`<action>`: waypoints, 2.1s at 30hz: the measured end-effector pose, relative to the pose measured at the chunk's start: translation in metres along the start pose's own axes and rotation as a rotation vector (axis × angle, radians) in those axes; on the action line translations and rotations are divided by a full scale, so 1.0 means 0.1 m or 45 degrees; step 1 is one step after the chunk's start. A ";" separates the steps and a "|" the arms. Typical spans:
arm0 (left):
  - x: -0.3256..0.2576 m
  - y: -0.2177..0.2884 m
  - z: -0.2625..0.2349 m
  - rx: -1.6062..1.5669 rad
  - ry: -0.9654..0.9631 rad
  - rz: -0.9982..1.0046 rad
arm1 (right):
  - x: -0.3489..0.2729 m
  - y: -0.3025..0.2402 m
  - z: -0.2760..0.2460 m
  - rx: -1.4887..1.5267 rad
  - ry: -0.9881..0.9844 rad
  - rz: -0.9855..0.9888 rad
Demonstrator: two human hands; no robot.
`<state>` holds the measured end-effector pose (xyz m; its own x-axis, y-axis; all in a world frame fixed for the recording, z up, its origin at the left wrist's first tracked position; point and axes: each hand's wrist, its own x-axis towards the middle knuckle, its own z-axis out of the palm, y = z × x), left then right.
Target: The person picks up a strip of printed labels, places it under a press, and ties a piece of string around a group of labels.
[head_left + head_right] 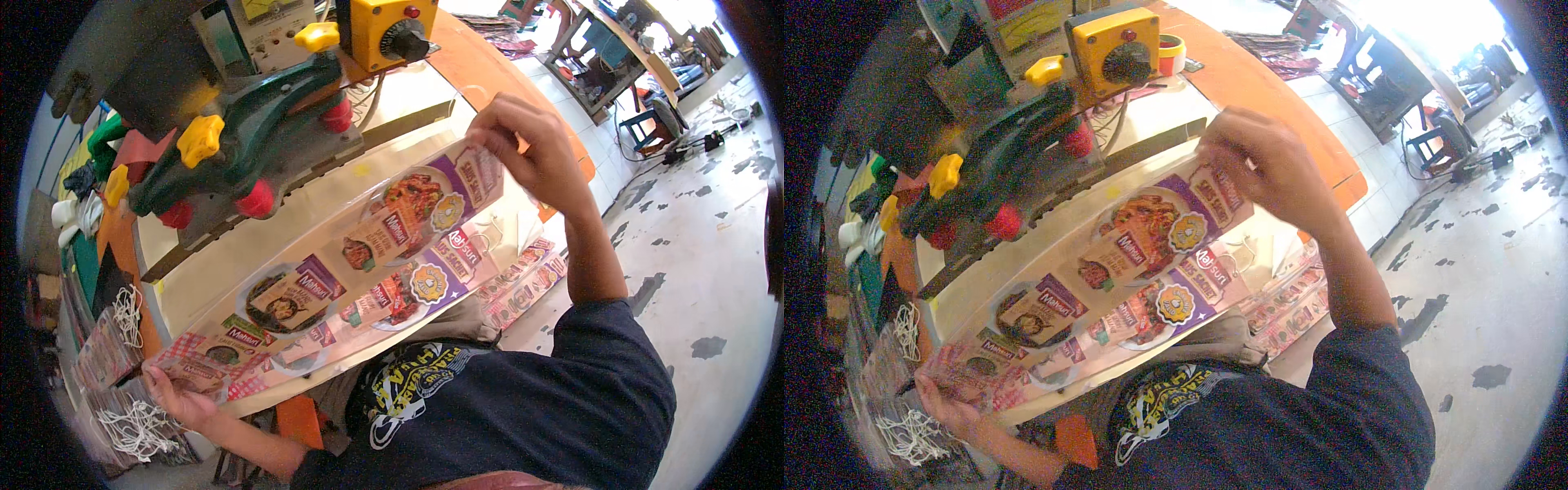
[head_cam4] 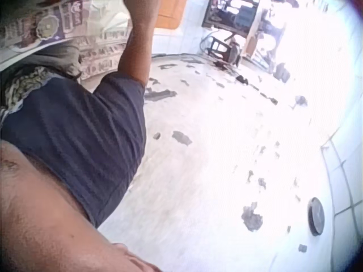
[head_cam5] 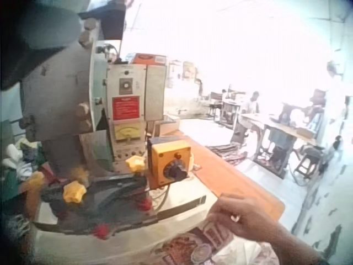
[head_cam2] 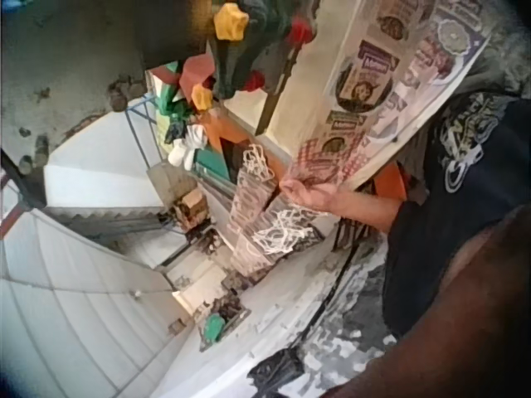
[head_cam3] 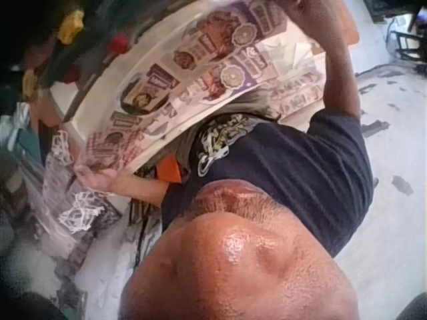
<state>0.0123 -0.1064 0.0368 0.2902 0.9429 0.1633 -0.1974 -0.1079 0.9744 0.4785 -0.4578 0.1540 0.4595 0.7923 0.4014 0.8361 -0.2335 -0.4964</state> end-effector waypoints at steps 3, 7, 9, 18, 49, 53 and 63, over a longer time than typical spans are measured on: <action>0.01 0.04 -0.08 0.153 -0.010 0.035 | -0.04 0.28 -0.19 -0.114 0.171 0.144; 0.02 0.07 -0.18 0.202 0.015 0.022 | -0.25 1.25 -0.66 -0.582 0.570 0.191; 0.03 0.02 -0.26 0.208 0.116 0.032 | -0.57 1.87 -1.05 -0.694 0.794 0.497; 0.08 0.04 -0.33 0.116 0.050 -0.074 | -0.76 1.59 -1.02 -0.277 0.573 0.559; -0.03 0.00 -0.39 0.017 0.163 -0.018 | -0.54 -1.56 1.37 1.501 -0.736 -1.008; 0.00 0.06 -0.42 0.102 0.230 0.038 | -0.78 -1.86 1.87 1.591 -0.648 -0.984; 0.08 0.30 -0.70 0.053 0.169 -0.084 | -1.00 -1.72 2.17 0.729 -0.809 -0.987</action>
<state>-0.0574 -0.0800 0.0565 0.1740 0.9815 0.0795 -0.1420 -0.0549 0.9883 0.2234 -0.3748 0.0325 -0.4878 0.7897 0.3720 0.4949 0.6012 -0.6274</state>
